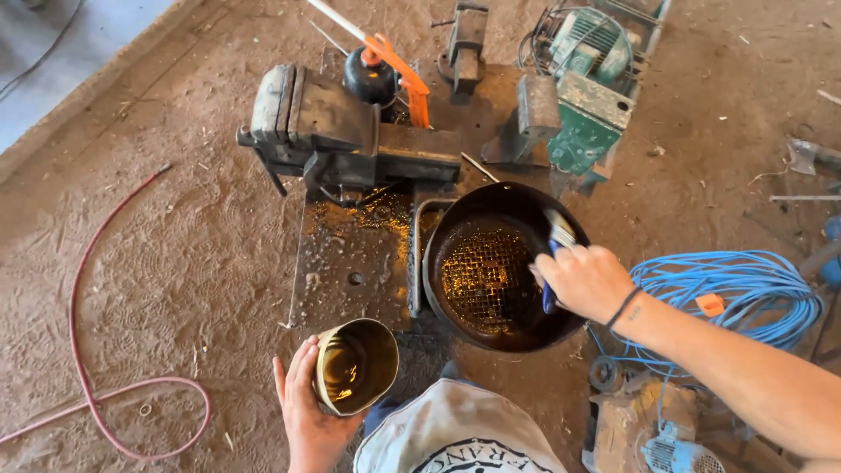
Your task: Painting the interior of a metal pan with yellow paint using a brush.
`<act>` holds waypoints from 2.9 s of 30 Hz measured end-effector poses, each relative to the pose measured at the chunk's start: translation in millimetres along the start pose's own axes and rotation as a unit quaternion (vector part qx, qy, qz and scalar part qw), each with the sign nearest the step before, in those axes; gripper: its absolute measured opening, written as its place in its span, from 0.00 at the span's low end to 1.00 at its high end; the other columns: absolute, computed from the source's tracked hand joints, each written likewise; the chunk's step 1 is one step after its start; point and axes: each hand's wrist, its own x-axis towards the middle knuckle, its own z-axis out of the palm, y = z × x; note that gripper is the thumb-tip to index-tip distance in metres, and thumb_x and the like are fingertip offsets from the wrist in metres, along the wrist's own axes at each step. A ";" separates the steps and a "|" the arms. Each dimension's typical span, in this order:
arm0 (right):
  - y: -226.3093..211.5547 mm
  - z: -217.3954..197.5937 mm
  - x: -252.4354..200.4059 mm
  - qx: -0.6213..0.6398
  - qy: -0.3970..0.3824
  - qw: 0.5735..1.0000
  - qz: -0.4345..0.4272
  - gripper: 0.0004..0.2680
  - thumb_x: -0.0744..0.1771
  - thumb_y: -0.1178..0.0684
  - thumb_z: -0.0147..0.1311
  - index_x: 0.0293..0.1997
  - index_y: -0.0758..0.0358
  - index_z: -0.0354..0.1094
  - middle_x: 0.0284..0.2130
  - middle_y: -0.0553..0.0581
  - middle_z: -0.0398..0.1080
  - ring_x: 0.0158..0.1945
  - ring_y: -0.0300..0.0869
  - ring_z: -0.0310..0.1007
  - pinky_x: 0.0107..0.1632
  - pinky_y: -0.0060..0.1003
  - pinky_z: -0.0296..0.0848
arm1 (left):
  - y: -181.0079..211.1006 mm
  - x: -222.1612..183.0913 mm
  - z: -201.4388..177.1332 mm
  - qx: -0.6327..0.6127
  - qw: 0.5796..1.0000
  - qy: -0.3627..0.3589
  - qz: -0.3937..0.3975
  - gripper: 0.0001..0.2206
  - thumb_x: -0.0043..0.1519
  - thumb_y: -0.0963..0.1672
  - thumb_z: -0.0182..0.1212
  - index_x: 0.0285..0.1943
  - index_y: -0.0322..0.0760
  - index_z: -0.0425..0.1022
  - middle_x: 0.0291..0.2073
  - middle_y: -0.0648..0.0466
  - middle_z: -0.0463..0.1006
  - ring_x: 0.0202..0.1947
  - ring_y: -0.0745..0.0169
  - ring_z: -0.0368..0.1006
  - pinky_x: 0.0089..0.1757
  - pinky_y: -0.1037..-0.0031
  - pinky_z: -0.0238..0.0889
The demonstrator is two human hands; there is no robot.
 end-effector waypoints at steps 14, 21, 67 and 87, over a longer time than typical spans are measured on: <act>-11.1 -68.0 44.5 0.493 0.014 0.847 0.198 0.09 0.69 0.44 0.51 0.33 0.52 0.72 0.23 0.48 0.70 0.30 0.41 0.67 0.33 0.38 0.64 | 27.9 29.8 1.9 -0.017 0.996 -0.078 0.042 0.47 0.48 0.56 0.75 0.72 0.30 0.58 0.67 0.41 0.68 0.69 0.44 0.65 0.72 0.42 0.42; -90.4 -42.4 -64.3 0.794 0.284 0.511 0.166 0.13 0.67 0.43 0.58 0.32 0.62 0.68 0.27 0.56 0.73 0.14 0.33 0.69 0.17 0.23 0.65 | 54.2 58.5 -10.4 0.050 0.978 -0.086 0.182 0.21 0.68 0.50 0.51 0.66 0.39 0.70 0.66 0.44 0.71 0.69 0.37 0.67 0.69 0.43 0.46; -90.3 -89.6 -21.7 0.703 0.303 0.639 0.078 0.08 0.67 0.46 0.57 0.34 0.58 0.68 0.24 0.48 0.74 0.20 0.33 0.72 0.23 0.27 0.73 | 84.2 97.9 44.9 0.086 0.948 -0.099 0.290 0.22 0.70 0.54 0.48 0.72 0.48 0.60 0.69 0.44 0.68 0.71 0.35 0.64 0.69 0.31 0.37; -3.8 -10.2 46.4 0.059 0.161 0.978 -0.122 0.07 0.65 0.60 0.53 0.31 0.51 0.60 0.17 0.46 0.60 0.18 0.37 0.65 0.18 0.33 0.66 | 54.1 71.0 -7.1 0.188 0.980 0.002 0.061 0.38 0.54 0.56 0.68 0.69 0.33 0.63 0.66 0.41 0.70 0.68 0.40 0.67 0.72 0.40 0.37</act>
